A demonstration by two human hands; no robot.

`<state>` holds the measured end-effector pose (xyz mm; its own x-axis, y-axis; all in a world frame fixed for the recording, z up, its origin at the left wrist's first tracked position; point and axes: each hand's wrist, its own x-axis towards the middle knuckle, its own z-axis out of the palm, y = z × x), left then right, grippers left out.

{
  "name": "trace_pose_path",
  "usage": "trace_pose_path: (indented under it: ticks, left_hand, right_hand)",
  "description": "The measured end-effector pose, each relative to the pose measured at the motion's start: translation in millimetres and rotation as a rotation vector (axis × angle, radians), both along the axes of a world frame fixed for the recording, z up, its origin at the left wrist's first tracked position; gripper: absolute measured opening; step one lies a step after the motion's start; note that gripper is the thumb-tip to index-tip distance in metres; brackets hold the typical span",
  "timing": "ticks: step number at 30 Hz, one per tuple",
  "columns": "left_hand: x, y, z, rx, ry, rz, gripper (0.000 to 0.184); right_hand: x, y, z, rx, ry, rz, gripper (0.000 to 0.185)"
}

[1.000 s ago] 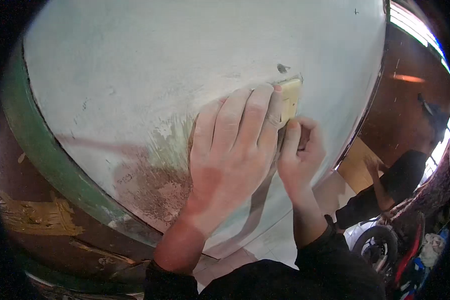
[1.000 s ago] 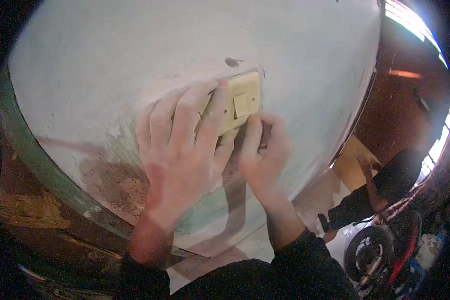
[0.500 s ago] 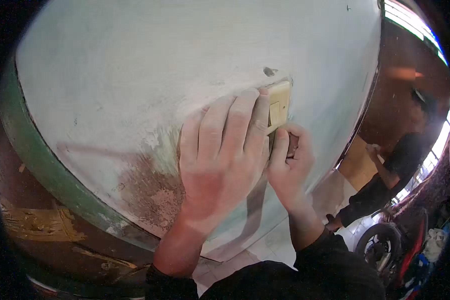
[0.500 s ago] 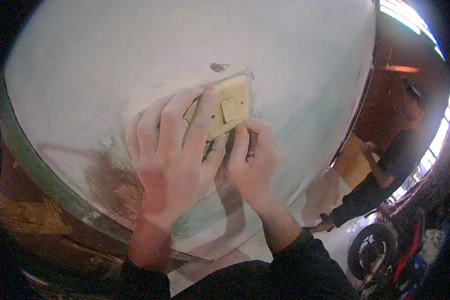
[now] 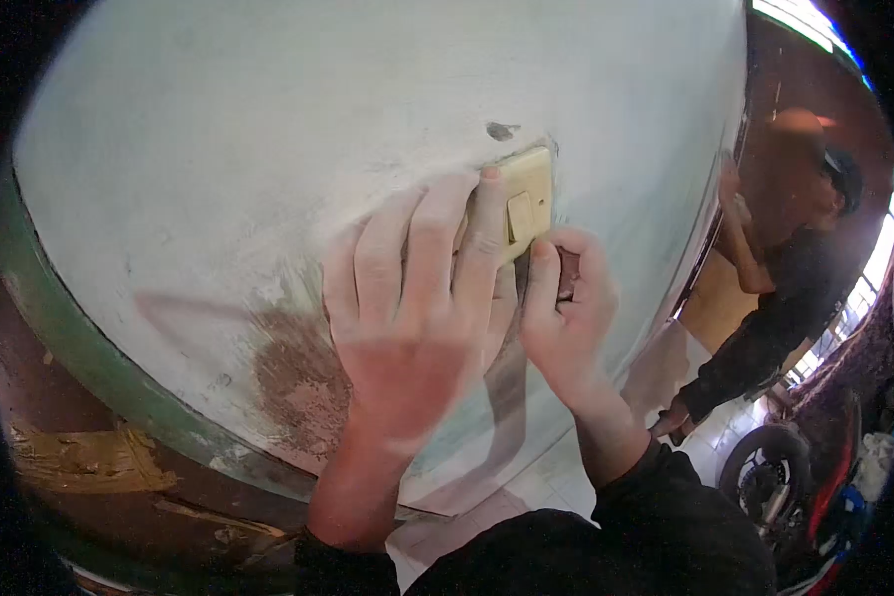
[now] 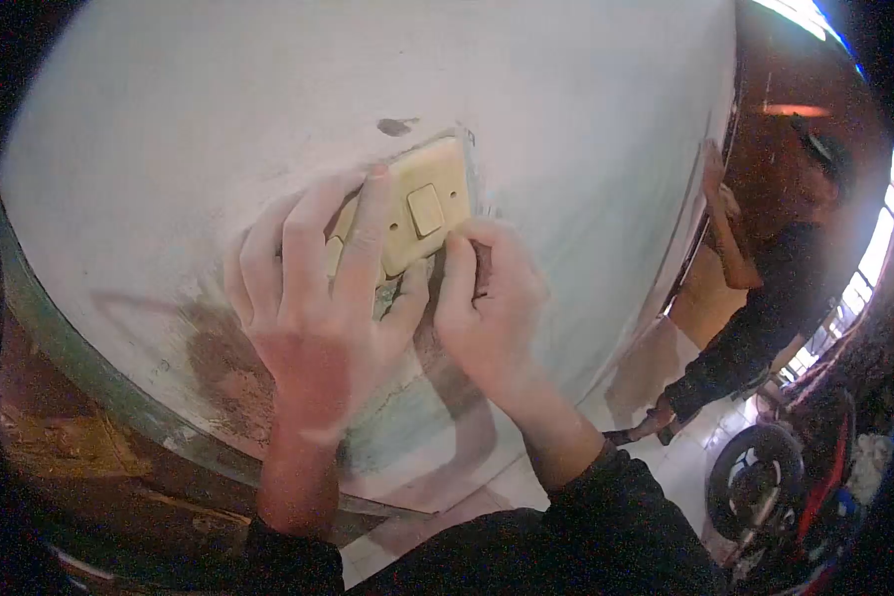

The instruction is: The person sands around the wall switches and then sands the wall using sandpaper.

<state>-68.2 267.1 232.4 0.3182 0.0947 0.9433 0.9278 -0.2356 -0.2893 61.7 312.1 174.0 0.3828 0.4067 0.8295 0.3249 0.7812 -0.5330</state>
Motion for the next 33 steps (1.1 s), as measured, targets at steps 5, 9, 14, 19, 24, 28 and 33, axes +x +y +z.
trace_pose_path:
  ticks: [5,9,14,19,24,28,33]
  left_hand:
    - [-2.1,-2.6,-0.5,0.003,0.001,-0.002,0.063]
    - [-4.2,-2.2,-1.5,0.007,0.001,0.012,0.063]
    - [-2.9,-9.5,-2.0,-0.005,-0.004,-0.002,0.063]
    - [-5.4,-14.0,-3.2,0.001,0.025,0.026,0.060]
    - [-12.6,-3.2,-8.3,-0.008,0.024,0.028,0.059]
    - [-12.4,-3.5,-7.3,-0.005,0.015,0.041,0.060]
    - [-13.6,-1.6,-4.4,-0.005,0.037,0.017,0.060]
  right_hand:
    - [-0.2,1.8,1.3,0.007,-0.001,-0.041,0.005]
    - [-1.8,-1.9,8.0,-0.017,-0.009,0.034,0.004]
    - [-9.6,-6.8,-4.8,0.006,-0.040,-0.030,0.004]
    - [-11.9,-6.0,-7.4,-0.016,0.057,0.044,0.005]
    - [-15.5,-4.1,-2.2,-0.092,0.053,0.063,0.004]
    - [-23.8,-9.5,-7.9,0.013,-0.035,0.057,0.005]
    - [8.9,31.8,8.4,-0.008,0.085,-0.122,0.008]
